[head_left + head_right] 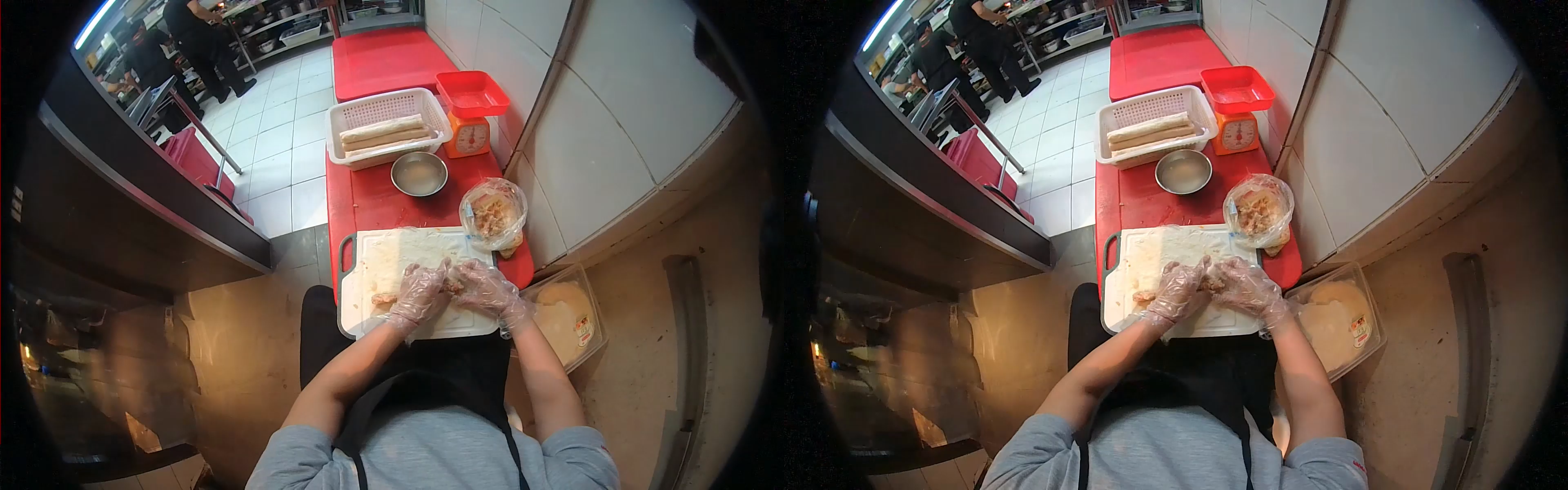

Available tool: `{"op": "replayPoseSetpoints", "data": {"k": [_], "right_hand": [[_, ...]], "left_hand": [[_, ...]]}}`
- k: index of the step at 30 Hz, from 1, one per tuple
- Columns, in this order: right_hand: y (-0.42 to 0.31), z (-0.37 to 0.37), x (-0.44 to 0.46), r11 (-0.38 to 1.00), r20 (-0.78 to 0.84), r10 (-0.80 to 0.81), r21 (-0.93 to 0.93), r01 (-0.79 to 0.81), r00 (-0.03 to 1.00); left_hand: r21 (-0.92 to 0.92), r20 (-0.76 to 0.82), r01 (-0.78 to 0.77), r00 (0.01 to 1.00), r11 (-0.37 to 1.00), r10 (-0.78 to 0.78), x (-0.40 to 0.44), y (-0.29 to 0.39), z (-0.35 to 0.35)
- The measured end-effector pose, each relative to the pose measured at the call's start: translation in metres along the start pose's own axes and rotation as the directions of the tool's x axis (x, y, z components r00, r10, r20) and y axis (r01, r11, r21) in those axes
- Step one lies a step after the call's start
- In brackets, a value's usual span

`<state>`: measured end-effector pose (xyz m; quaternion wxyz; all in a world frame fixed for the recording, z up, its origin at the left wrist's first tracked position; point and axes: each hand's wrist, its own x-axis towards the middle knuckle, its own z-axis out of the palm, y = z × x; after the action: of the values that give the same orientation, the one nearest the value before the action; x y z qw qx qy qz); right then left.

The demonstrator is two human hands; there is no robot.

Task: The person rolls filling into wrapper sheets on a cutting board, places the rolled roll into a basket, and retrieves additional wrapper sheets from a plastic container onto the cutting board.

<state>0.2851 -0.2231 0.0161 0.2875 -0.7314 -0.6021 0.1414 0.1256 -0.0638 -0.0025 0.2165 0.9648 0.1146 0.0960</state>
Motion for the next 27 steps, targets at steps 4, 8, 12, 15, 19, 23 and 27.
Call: {"op": "replayPoseSetpoints", "data": {"k": [4, 8, 12, 15, 19, 23, 27], "right_hand": [[0.003, -0.005, -0.004, 0.999, 0.003, -0.007, 0.036, 0.007, 1.0], [0.011, -0.001, -0.007, 0.999, 0.026, 0.032, 0.03, -0.033, 0.999], [0.009, -0.015, 0.003, 0.997, 0.154, 0.058, 0.034, -0.064, 0.986], [0.012, -0.032, 0.018, 0.97, 0.299, 0.109, 0.175, -0.167, 0.948], [0.037, -0.04, 0.043, 0.957, -0.006, 0.231, 0.183, -0.226, 0.973], [0.07, -0.039, 0.084, 0.82, -0.246, 0.236, -0.469, -0.328, 0.94], [0.086, -0.027, 0.092, 0.635, -0.167, 0.335, -0.687, -0.353, 0.927]], "left_hand": [[-0.031, -0.079, 0.02, 0.997, 0.999, -0.022, -0.015, -0.018, 0.003], [0.08, -0.056, 0.09, 0.995, 0.993, -0.086, -0.044, -0.036, -0.022], [0.061, -0.146, 0.061, 0.988, 0.996, -0.052, -0.077, -0.057, -0.049], [0.16, -0.189, 0.081, 0.981, 0.984, -0.05, -0.1, -0.085, -0.041], [-0.056, -0.36, 0.112, 0.925, 0.992, -0.124, -0.107, -0.075, -0.075], [0.021, -0.489, 0.207, 0.856, 0.978, -0.17, -0.115, -0.091, -0.089], [0.033, -0.59, 0.214, 0.792, 0.976, -0.154, -0.118, -0.091, -0.111]]}}
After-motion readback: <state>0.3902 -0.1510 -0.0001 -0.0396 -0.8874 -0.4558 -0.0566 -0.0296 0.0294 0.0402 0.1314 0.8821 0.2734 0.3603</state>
